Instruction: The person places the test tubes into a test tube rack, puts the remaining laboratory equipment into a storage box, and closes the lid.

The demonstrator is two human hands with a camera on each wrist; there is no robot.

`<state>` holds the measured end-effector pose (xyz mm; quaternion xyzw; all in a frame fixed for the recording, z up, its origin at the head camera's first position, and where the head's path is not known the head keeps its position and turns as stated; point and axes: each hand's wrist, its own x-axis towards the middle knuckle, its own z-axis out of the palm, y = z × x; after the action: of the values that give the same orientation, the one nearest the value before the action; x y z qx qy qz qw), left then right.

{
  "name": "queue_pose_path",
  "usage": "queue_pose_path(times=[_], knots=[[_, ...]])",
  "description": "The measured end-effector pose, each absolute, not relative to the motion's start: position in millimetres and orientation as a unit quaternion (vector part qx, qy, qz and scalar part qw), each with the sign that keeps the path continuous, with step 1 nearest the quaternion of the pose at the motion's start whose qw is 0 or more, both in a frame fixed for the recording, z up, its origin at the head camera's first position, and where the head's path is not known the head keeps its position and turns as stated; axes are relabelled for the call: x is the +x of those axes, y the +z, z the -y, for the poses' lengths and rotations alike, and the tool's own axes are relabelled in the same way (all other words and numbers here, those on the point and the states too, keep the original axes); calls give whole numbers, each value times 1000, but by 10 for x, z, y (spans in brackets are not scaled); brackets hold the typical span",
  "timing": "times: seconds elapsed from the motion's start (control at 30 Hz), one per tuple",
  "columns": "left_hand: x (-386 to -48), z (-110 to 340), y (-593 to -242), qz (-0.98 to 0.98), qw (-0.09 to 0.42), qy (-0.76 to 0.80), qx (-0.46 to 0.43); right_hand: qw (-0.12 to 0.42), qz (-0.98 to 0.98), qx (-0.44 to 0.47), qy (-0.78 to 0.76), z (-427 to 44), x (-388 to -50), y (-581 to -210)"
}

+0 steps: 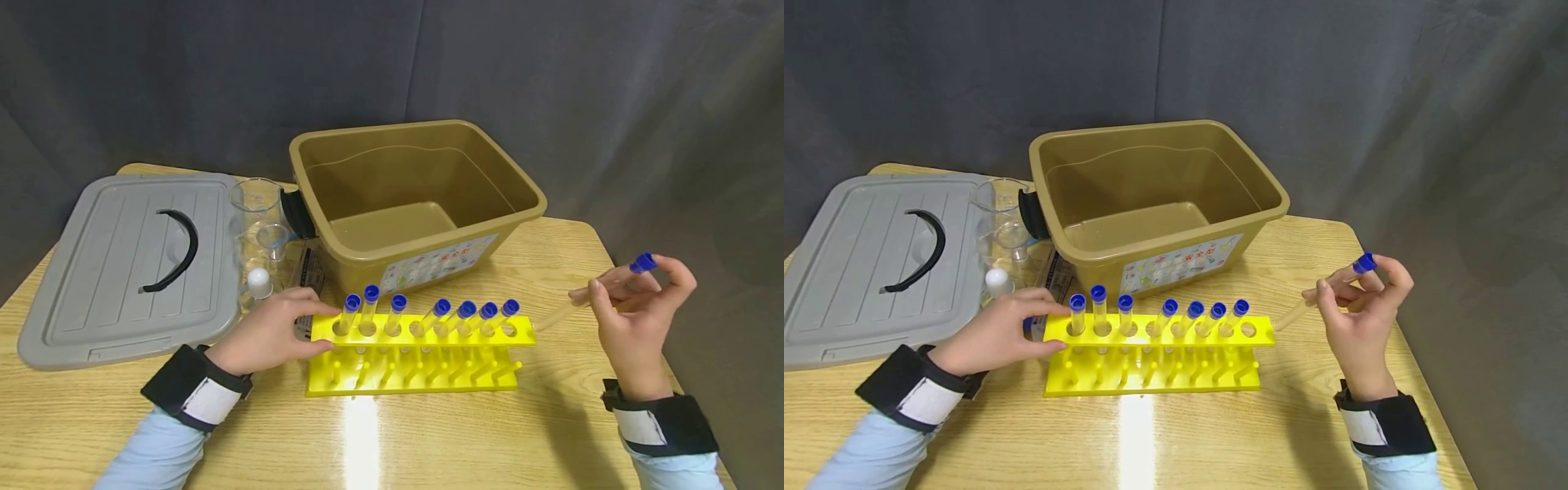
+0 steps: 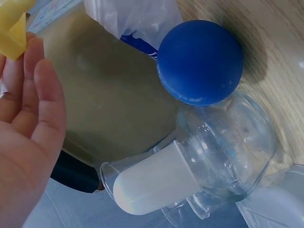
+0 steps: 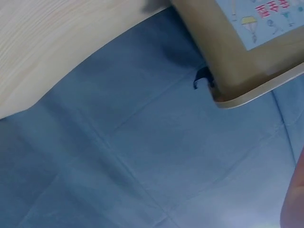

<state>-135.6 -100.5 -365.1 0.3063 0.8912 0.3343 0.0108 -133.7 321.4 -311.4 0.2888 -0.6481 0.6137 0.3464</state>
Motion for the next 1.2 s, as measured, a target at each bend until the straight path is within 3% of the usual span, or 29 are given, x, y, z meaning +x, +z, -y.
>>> queue_pose_path(times=[0.67,1.2], knots=[[-1350,1001,-3641,-889,14,339,306,352,760,309,451,-3004,-1367,-3269],[-1352,1004,-3644,-889,15,341,305,317,869,282,255,-3050,-1287,-3312]])
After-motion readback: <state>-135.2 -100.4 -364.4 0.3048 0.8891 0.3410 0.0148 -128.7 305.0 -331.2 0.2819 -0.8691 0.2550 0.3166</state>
